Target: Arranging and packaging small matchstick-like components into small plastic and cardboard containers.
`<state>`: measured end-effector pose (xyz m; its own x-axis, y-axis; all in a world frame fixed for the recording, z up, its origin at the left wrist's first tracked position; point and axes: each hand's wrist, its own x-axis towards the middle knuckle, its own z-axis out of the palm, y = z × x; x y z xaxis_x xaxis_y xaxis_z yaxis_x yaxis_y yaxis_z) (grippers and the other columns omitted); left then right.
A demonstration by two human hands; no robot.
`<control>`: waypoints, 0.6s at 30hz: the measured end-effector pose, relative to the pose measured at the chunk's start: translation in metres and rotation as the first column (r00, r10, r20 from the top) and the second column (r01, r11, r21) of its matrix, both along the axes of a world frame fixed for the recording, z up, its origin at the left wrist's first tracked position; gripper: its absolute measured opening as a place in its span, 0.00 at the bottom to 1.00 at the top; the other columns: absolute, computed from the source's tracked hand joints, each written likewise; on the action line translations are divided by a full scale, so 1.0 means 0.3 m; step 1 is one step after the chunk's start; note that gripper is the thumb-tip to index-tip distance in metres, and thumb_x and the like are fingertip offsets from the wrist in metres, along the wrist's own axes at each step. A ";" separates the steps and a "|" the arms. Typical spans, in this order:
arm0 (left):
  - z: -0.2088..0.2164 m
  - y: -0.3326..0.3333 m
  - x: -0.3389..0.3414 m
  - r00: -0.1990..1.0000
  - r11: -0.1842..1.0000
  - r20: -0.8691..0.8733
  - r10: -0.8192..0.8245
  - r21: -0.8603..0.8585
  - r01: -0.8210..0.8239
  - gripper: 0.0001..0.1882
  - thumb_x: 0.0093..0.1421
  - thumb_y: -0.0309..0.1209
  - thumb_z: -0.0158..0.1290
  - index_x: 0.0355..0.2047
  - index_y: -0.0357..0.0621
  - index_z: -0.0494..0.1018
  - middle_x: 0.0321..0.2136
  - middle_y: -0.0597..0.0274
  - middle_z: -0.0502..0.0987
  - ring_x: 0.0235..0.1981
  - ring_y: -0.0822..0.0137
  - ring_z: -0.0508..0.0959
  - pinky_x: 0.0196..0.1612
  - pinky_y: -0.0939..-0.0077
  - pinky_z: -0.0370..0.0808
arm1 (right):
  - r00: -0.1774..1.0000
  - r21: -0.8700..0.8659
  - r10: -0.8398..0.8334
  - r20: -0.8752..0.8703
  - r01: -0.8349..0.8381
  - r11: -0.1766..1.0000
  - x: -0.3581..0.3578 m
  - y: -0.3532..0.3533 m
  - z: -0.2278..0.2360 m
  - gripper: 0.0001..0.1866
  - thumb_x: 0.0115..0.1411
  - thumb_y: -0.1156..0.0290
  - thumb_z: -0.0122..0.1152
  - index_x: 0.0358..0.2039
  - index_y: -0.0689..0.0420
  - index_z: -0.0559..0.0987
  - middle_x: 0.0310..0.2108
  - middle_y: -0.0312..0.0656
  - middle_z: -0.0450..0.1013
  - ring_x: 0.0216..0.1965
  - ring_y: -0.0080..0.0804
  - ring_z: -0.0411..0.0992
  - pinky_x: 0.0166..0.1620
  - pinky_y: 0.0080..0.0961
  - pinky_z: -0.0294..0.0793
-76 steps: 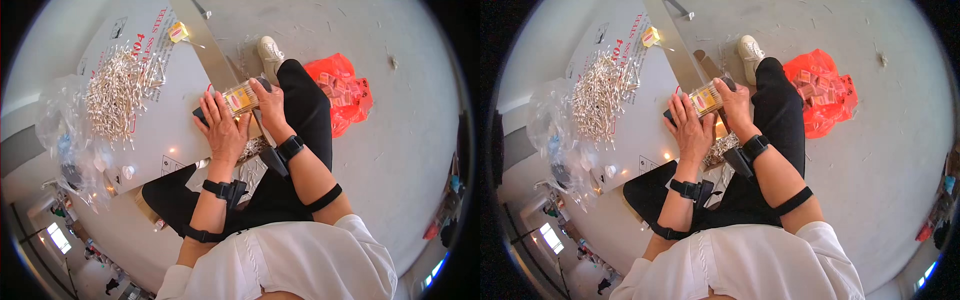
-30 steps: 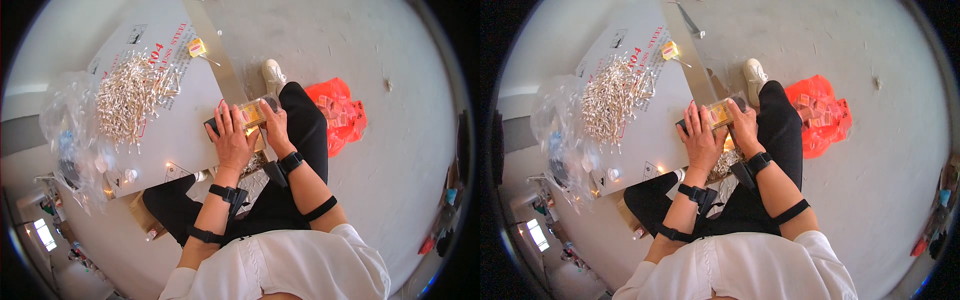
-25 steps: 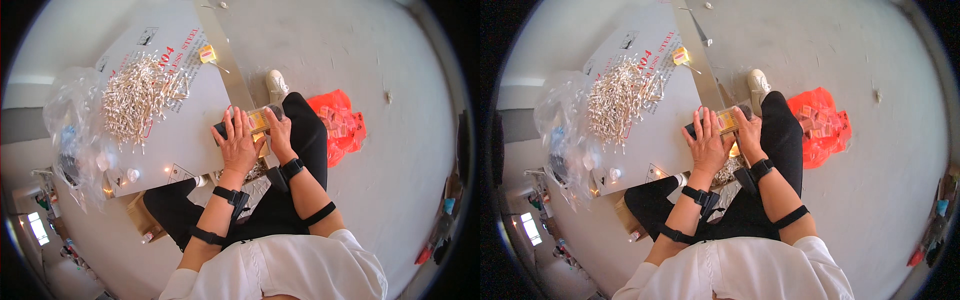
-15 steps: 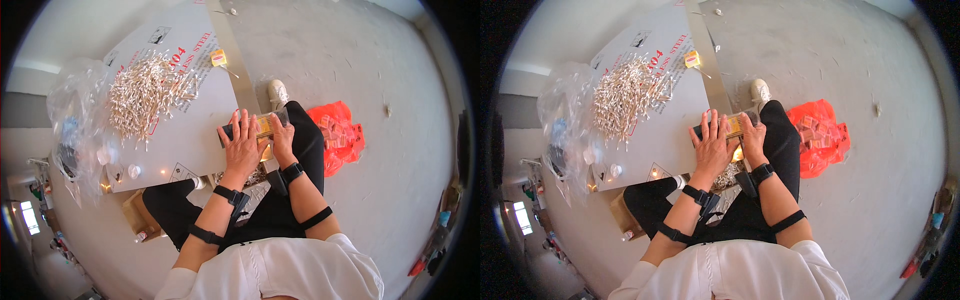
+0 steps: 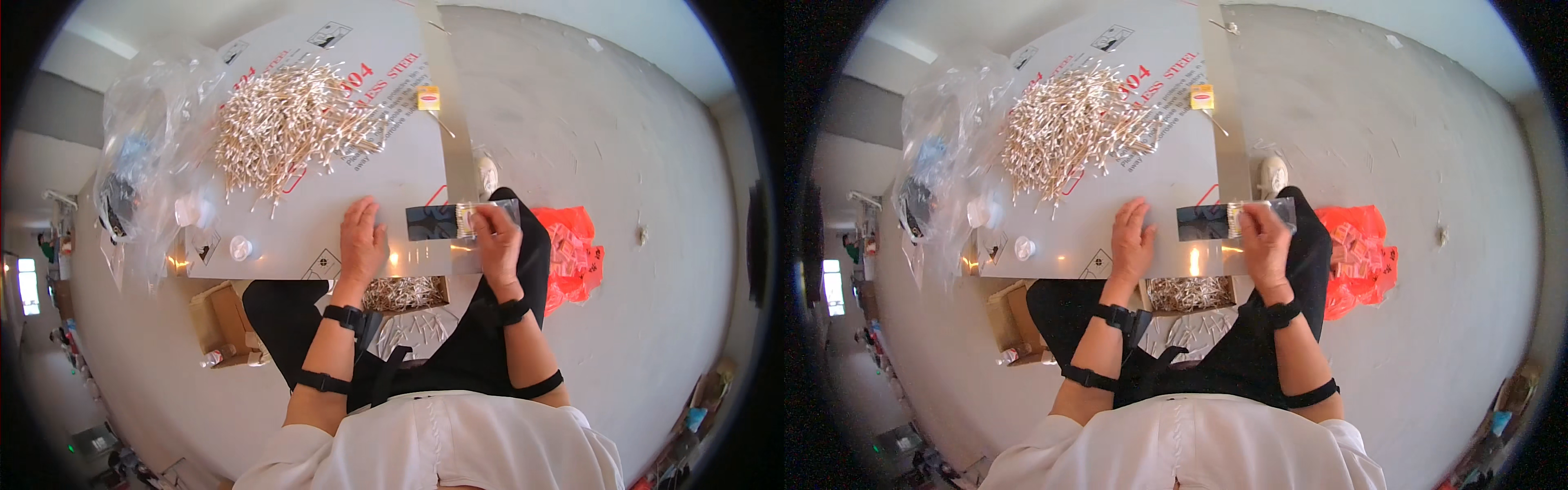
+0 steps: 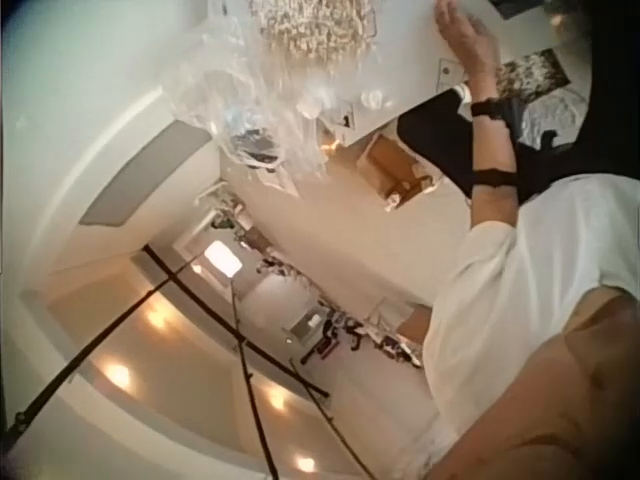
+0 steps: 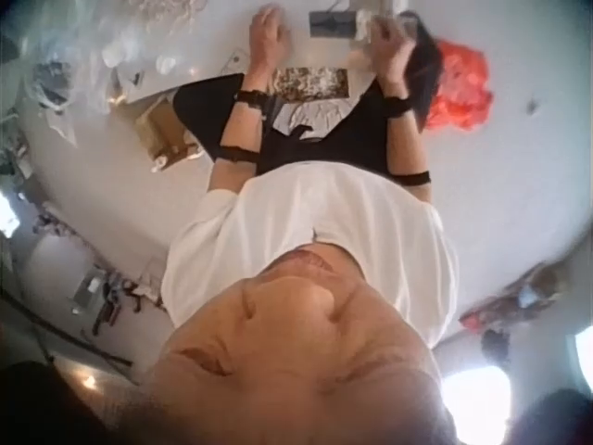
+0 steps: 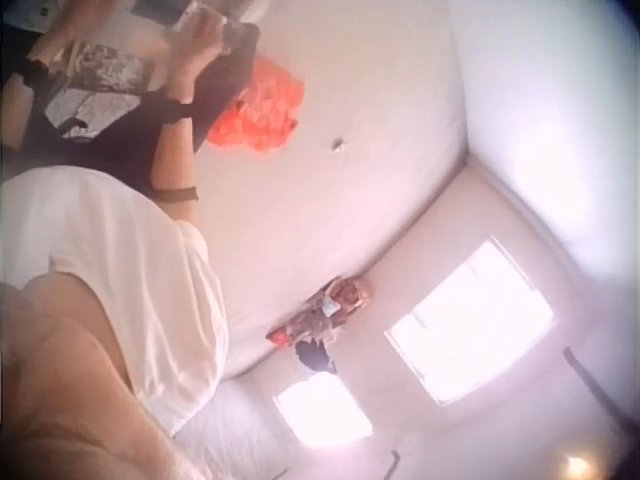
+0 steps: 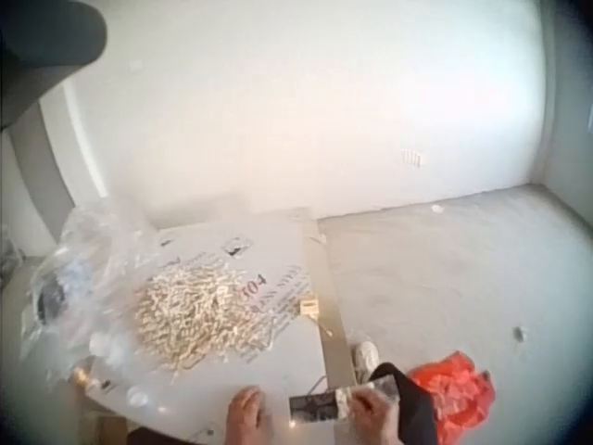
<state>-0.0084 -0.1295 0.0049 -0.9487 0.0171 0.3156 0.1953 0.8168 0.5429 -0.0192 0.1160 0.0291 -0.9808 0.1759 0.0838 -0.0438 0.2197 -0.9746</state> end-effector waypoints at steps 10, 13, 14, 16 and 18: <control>0.054 -0.295 -0.272 0.942 0.933 -0.069 0.330 -0.126 -0.336 0.22 0.47 0.30 0.64 0.44 0.45 0.73 0.45 0.54 0.71 0.52 0.49 0.67 0.54 0.52 0.66 | 0.945 0.240 0.318 -0.074 -0.292 0.926 -0.096 -0.325 -0.041 0.07 0.55 0.76 0.62 0.35 0.62 0.77 0.30 0.50 0.73 0.28 0.47 0.74 0.34 0.35 0.74; 0.034 -0.285 -0.316 0.928 0.921 0.038 0.372 -0.141 -0.363 0.22 0.47 0.37 0.64 0.43 0.47 0.74 0.45 0.55 0.71 0.52 0.50 0.67 0.54 0.51 0.65 | 0.973 0.280 0.231 -0.007 -0.220 0.934 -0.250 -0.382 -0.028 0.09 0.54 0.75 0.63 0.36 0.62 0.77 0.35 0.50 0.72 0.32 0.48 0.74 0.37 0.37 0.75; 0.021 -0.260 -0.332 0.917 0.907 0.039 0.397 -0.172 -0.385 0.22 0.48 0.39 0.64 0.42 0.48 0.74 0.44 0.56 0.71 0.51 0.50 0.67 0.53 0.51 0.65 | 0.969 0.338 0.232 -0.082 -0.192 0.921 -0.303 -0.399 -0.045 0.10 0.53 0.74 0.64 0.36 0.61 0.77 0.37 0.49 0.72 0.36 0.47 0.74 0.40 0.38 0.74; 0.004 -0.220 -0.355 0.904 0.892 -0.003 0.428 -0.162 -0.422 0.19 0.49 0.39 0.63 0.40 0.49 0.74 0.43 0.57 0.71 0.51 0.51 0.67 0.51 0.51 0.65 | 0.959 0.400 0.235 -0.159 -0.155 0.903 -0.397 -0.446 -0.059 0.11 0.51 0.73 0.66 0.36 0.60 0.78 0.39 0.48 0.72 0.40 0.46 0.73 0.43 0.39 0.74; -0.021 -0.212 -0.361 0.886 0.873 -0.040 0.462 -0.156 -0.462 0.16 0.50 0.38 0.63 0.38 0.49 0.74 0.42 0.58 0.71 0.50 0.52 0.67 0.50 0.51 0.65 | 0.934 0.572 0.233 -0.272 -0.038 0.819 -0.459 -0.510 -0.073 0.10 0.51 0.70 0.65 0.34 0.58 0.78 0.39 0.44 0.72 0.45 0.44 0.71 0.45 0.41 0.72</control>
